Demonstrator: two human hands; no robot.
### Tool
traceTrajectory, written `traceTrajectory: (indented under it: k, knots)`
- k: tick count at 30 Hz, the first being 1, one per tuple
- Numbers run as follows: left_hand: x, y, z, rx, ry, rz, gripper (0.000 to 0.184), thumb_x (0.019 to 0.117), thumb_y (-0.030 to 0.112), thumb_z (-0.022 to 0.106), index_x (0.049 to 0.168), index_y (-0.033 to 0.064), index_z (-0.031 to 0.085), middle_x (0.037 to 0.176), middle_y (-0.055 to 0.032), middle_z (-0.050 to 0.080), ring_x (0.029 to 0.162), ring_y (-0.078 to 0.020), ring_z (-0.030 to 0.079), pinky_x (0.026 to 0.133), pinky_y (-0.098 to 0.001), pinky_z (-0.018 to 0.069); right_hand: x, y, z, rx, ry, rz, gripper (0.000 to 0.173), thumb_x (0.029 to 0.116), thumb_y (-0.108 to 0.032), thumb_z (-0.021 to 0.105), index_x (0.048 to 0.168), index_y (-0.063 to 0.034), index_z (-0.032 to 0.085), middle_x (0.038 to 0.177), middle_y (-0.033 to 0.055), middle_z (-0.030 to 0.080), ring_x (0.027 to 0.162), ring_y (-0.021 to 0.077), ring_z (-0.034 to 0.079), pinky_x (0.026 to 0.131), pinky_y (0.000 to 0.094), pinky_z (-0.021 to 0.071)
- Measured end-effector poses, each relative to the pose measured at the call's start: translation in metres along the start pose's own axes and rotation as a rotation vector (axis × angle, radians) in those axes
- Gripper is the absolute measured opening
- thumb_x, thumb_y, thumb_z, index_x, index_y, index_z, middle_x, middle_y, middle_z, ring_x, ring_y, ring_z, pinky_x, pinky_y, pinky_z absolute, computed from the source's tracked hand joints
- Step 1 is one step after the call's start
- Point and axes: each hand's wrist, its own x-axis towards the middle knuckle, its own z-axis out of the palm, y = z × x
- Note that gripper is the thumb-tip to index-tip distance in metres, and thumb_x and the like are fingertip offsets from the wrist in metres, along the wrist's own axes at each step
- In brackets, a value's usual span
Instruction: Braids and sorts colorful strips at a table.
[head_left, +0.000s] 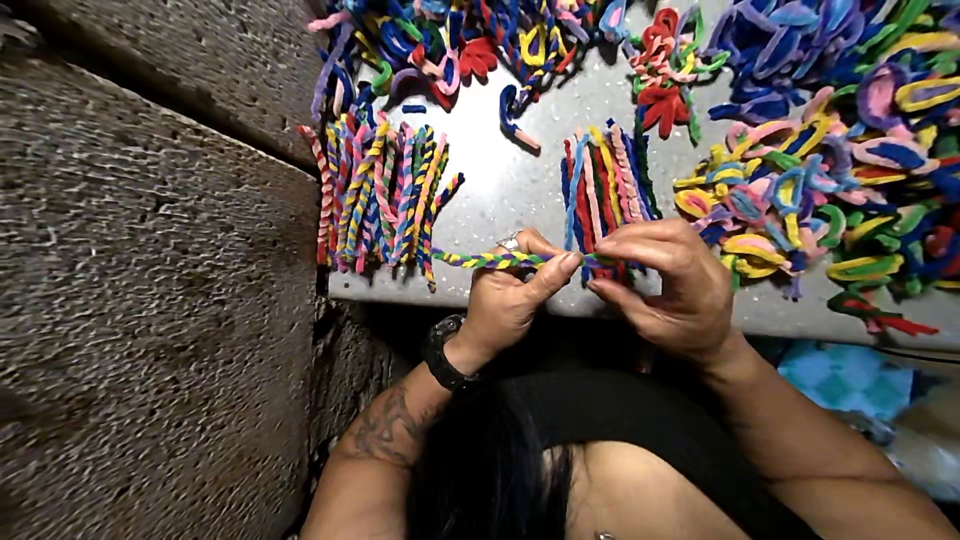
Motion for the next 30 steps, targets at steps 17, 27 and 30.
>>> traceTrajectory:
  k: [17, 27, 30]
  knots:
    - [0.0, 0.009, -0.018, 0.084, 0.011, 0.052, 0.021, 0.1069, 0.028, 0.054, 0.108, 0.0153, 0.07, 0.103, 0.0066, 0.072, 0.088, -0.0033, 0.069, 0.079, -0.0227, 0.0599, -0.005, 0.004, -0.008, -0.219, 0.048, -0.089, 0.015, 0.1027, -0.014, 0.063, 0.101, 0.0002, 0.067, 0.091, 0.0126, 0.07, 0.092, 0.0202, 0.068, 0.098, 0.0362, 0.0508]
    - [0.002, 0.036, -0.041, 0.284, -0.243, 0.063, 0.01, 0.0984, 0.006, 0.065, 0.105, 0.0059, 0.072, 0.103, 0.0018, 0.073, 0.095, -0.0053, 0.069, 0.085, -0.0237, 0.0589, 0.005, -0.01, -0.021, 0.089, -0.125, 0.119, 0.027, 0.1051, -0.025, 0.055, 0.088, -0.0065, 0.067, 0.083, -0.0013, 0.067, 0.09, 0.0032, 0.063, 0.097, 0.0256, 0.0477]
    - [0.006, 0.042, -0.046, 0.203, -0.456, 0.072, 0.008, 0.0979, 0.009, 0.067, 0.102, 0.0043, 0.072, 0.1, -0.001, 0.074, 0.095, -0.0061, 0.069, 0.085, -0.024, 0.0589, 0.004, -0.01, -0.021, 0.487, -0.19, 0.443, 0.021, 0.1029, -0.031, 0.059, 0.092, -0.016, 0.069, 0.084, -0.0108, 0.065, 0.076, -0.0051, 0.06, 0.069, 0.0118, 0.0522]
